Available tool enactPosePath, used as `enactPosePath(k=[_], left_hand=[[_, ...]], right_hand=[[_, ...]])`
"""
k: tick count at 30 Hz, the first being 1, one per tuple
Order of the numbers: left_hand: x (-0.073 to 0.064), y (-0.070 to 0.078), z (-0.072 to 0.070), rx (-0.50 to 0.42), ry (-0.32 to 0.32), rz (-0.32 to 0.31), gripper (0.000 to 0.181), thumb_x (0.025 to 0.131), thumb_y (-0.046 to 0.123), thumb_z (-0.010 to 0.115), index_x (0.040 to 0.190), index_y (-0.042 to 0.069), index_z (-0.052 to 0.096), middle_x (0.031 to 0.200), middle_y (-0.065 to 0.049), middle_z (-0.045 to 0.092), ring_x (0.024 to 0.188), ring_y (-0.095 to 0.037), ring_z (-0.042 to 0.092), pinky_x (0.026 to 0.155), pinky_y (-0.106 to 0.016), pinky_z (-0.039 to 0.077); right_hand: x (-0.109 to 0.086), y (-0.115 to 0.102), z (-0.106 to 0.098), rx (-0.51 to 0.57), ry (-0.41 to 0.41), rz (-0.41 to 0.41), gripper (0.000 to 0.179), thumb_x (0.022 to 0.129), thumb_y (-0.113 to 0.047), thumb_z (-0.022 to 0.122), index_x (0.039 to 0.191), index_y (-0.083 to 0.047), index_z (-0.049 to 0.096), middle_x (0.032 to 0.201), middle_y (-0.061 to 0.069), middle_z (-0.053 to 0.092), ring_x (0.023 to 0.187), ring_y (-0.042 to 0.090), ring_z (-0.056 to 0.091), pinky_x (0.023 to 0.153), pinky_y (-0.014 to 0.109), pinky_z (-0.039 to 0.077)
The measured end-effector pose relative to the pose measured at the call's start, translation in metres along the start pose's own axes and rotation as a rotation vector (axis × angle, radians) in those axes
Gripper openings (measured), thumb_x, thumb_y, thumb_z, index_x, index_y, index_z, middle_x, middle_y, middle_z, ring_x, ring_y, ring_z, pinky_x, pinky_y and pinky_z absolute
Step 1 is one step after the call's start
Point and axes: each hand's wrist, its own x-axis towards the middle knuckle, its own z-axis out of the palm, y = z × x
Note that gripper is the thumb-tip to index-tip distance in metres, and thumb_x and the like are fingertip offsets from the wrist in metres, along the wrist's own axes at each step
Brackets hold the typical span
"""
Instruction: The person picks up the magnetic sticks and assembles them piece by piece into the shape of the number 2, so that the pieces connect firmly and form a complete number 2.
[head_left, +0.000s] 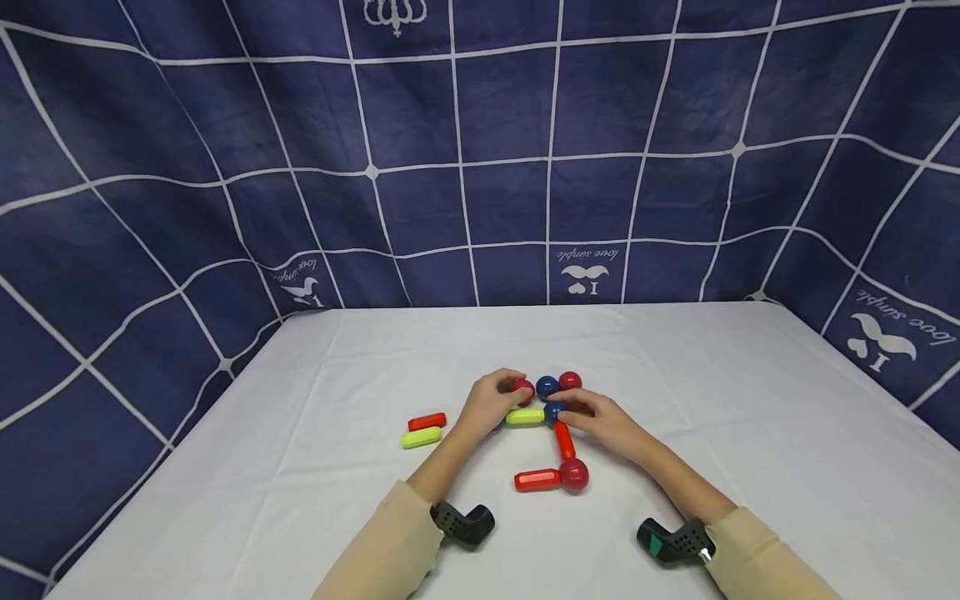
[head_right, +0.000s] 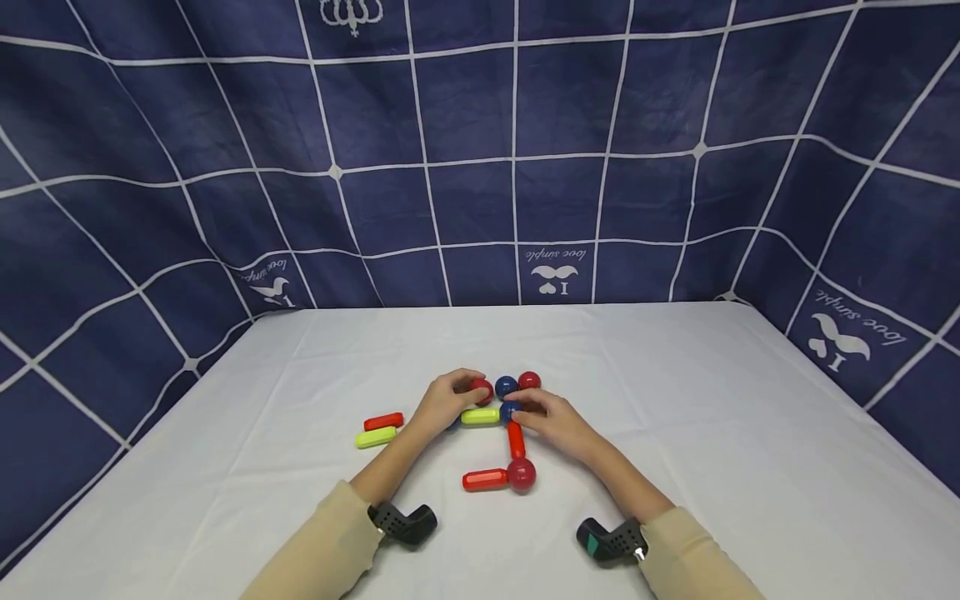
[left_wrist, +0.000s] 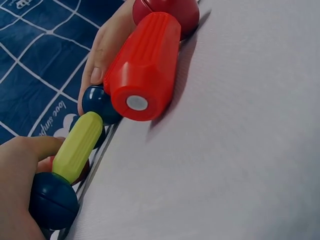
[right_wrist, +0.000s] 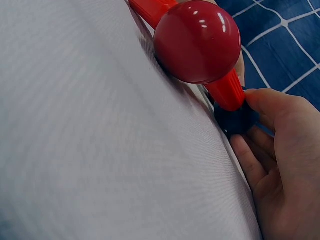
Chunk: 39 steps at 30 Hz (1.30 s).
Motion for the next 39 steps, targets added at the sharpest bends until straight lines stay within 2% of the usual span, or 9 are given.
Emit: enactPosePath(k=[7, 10, 13, 16, 20, 24, 28, 34, 39], left_hand=[[-0.002, 0.005, 0.000, -0.082, 0.145, 0.014, 0.035, 0.093, 0.020, 0.068, 0.122, 0.001, 0.067, 0.109, -0.017, 0.069, 0.101, -0.028, 0.061, 0.091, -0.037, 0.052], [-0.004, 0.009, -0.002, -0.074, 0.193, 0.063, 0.035, 0.092, 0.019, 0.069, 0.122, 0.001, 0.066, 0.104, -0.016, 0.067, 0.097, -0.028, 0.057, 0.081, -0.029, 0.046], [-0.012, 0.013, -0.004, -0.044, 0.193, 0.127, 0.036, 0.092, 0.020, 0.069, 0.123, 0.002, 0.066, 0.102, -0.015, 0.062, 0.091, -0.026, 0.052, 0.072, -0.023, 0.039], [-0.025, 0.017, -0.006, -0.035, 0.150, 0.173, 0.037, 0.093, 0.021, 0.068, 0.125, 0.003, 0.065, 0.104, -0.013, 0.059, 0.088, -0.023, 0.050, 0.069, -0.020, 0.038], [-0.047, 0.019, -0.014, -0.038, 0.089, 0.185, 0.034, 0.094, 0.021, 0.067, 0.123, 0.003, 0.066, 0.107, -0.012, 0.058, 0.084, -0.019, 0.049, 0.068, -0.018, 0.040], [-0.068, 0.014, -0.024, -0.032, 0.035, 0.145, 0.027, 0.092, 0.018, 0.068, 0.117, 0.006, 0.068, 0.107, -0.009, 0.059, 0.082, -0.014, 0.048, 0.068, -0.017, 0.041], [-0.083, 0.006, -0.033, -0.028, -0.082, 0.104, 0.024, 0.091, 0.017, 0.070, 0.113, 0.009, 0.069, 0.103, -0.006, 0.059, 0.079, -0.010, 0.048, 0.067, -0.017, 0.041], [-0.093, -0.003, -0.042, -0.060, -0.283, 0.131, 0.027, 0.089, 0.017, 0.070, 0.114, 0.007, 0.068, 0.100, -0.007, 0.056, 0.081, -0.009, 0.048, 0.068, -0.018, 0.040], [-0.093, -0.005, -0.043, -0.057, -0.371, 0.146, 0.026, 0.087, 0.017, 0.072, 0.110, 0.008, 0.067, 0.098, -0.004, 0.057, 0.086, -0.006, 0.049, 0.073, -0.018, 0.043]], right_hand=[[-0.001, 0.000, 0.000, 0.005, 0.003, 0.000, 0.038, 0.100, -0.019, 0.059, 0.133, -0.001, 0.060, 0.135, 0.023, 0.058, 0.118, 0.032, 0.058, 0.102, 0.048, 0.051], [-0.001, 0.000, 0.001, 0.006, 0.002, 0.002, 0.038, 0.100, -0.019, 0.059, 0.133, -0.002, 0.060, 0.135, 0.023, 0.058, 0.117, 0.031, 0.057, 0.101, 0.048, 0.052], [-0.001, 0.001, 0.002, 0.004, -0.002, 0.002, 0.038, 0.100, -0.019, 0.059, 0.133, -0.001, 0.060, 0.135, 0.023, 0.058, 0.116, 0.031, 0.058, 0.100, 0.047, 0.052], [-0.001, 0.001, 0.003, -0.001, -0.005, 0.002, 0.038, 0.100, -0.019, 0.058, 0.133, -0.001, 0.060, 0.135, 0.023, 0.058, 0.116, 0.031, 0.059, 0.100, 0.047, 0.052], [-0.001, 0.002, 0.003, -0.018, 0.007, 0.011, 0.037, 0.100, -0.020, 0.058, 0.133, -0.003, 0.061, 0.135, 0.022, 0.059, 0.116, 0.031, 0.059, 0.101, 0.047, 0.052], [-0.001, 0.002, 0.001, -0.028, 0.020, 0.017, 0.036, 0.099, -0.020, 0.059, 0.132, -0.004, 0.061, 0.134, 0.021, 0.059, 0.115, 0.030, 0.058, 0.100, 0.046, 0.052], [-0.001, 0.003, 0.000, -0.021, 0.024, 0.025, 0.036, 0.099, -0.019, 0.059, 0.132, -0.004, 0.061, 0.133, 0.021, 0.059, 0.114, 0.029, 0.058, 0.099, 0.046, 0.053], [-0.001, 0.003, 0.001, -0.033, 0.025, 0.006, 0.037, 0.099, -0.019, 0.060, 0.132, -0.003, 0.061, 0.134, 0.023, 0.058, 0.115, 0.032, 0.060, 0.100, 0.047, 0.053], [-0.002, 0.003, 0.002, -0.059, 0.040, -0.013, 0.036, 0.098, -0.019, 0.061, 0.131, -0.003, 0.062, 0.134, 0.023, 0.059, 0.116, 0.035, 0.062, 0.099, 0.047, 0.053]])
